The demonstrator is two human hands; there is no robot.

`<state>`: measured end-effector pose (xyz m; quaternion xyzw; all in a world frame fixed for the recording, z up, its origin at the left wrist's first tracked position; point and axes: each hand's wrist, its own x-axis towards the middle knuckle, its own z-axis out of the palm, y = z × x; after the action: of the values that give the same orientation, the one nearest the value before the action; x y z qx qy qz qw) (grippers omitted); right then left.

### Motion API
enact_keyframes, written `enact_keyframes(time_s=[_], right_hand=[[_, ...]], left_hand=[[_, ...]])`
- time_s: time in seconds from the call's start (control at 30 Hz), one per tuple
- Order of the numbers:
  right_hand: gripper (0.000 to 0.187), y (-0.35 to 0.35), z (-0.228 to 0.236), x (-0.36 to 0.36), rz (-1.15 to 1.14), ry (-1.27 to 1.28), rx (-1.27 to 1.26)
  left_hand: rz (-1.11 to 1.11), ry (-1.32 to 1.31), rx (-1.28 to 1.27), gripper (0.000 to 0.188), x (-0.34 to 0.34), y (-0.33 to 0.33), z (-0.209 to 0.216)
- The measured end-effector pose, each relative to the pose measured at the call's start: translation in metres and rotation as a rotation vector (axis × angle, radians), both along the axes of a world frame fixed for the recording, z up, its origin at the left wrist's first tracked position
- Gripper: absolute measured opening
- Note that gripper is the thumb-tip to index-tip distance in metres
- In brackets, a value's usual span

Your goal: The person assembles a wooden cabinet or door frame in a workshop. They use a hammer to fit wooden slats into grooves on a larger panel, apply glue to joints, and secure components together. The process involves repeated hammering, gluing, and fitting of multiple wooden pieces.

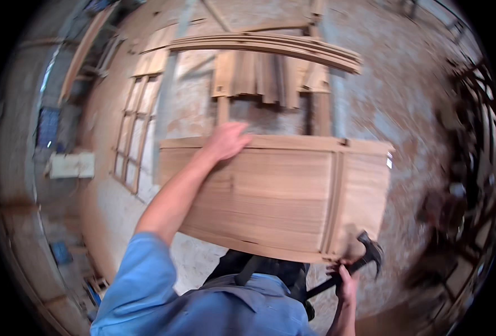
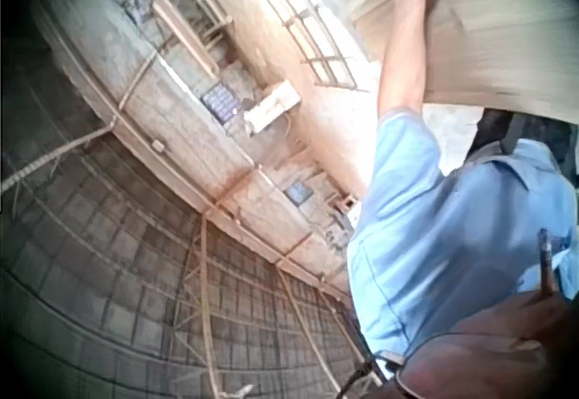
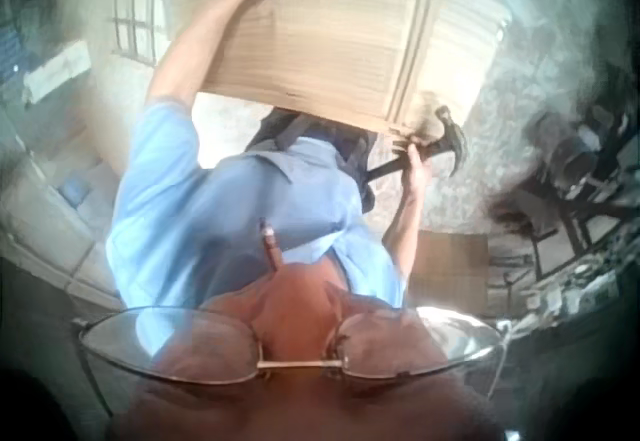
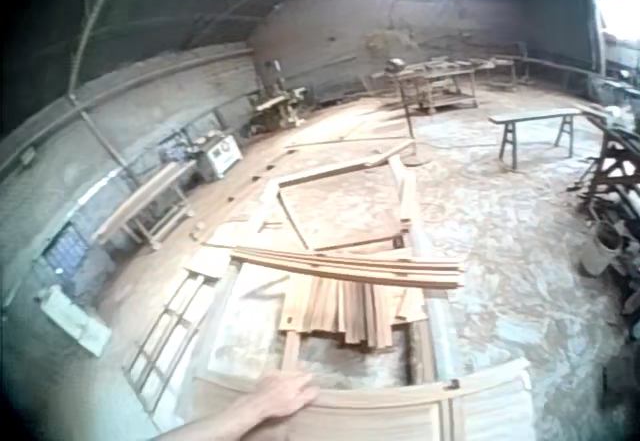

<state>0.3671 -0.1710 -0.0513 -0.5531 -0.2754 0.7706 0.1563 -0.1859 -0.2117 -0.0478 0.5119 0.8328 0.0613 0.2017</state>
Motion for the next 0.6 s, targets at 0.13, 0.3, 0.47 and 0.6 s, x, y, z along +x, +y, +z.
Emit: enact_keyframes(time_s=[0.13, 0.3, 0.47, 0.6], right_hand=[[0.032, -0.011, -0.017, 0.007, 0.009, -0.014, 0.122], [0.028, -0.009, -0.002, 0.000, 0.014, -0.017, 0.108], [0.021, -0.002, -0.009, -0.006, -0.070, -0.088, -0.014], [0.026, 0.007, 0.020, -0.052, 0.035, -0.091, -0.001]], left_hand=[[0.071, -0.159, -0.325, 0.057, -0.006, 0.023, 0.010], [0.010, -0.172, -0.323, 0.057, 0.000, 0.015, 0.016], [0.031, -0.229, -0.357, 0.052, -0.010, 0.029, 0.031], [0.078, -0.197, -0.398, 0.061, -0.056, 0.021, 0.017]])
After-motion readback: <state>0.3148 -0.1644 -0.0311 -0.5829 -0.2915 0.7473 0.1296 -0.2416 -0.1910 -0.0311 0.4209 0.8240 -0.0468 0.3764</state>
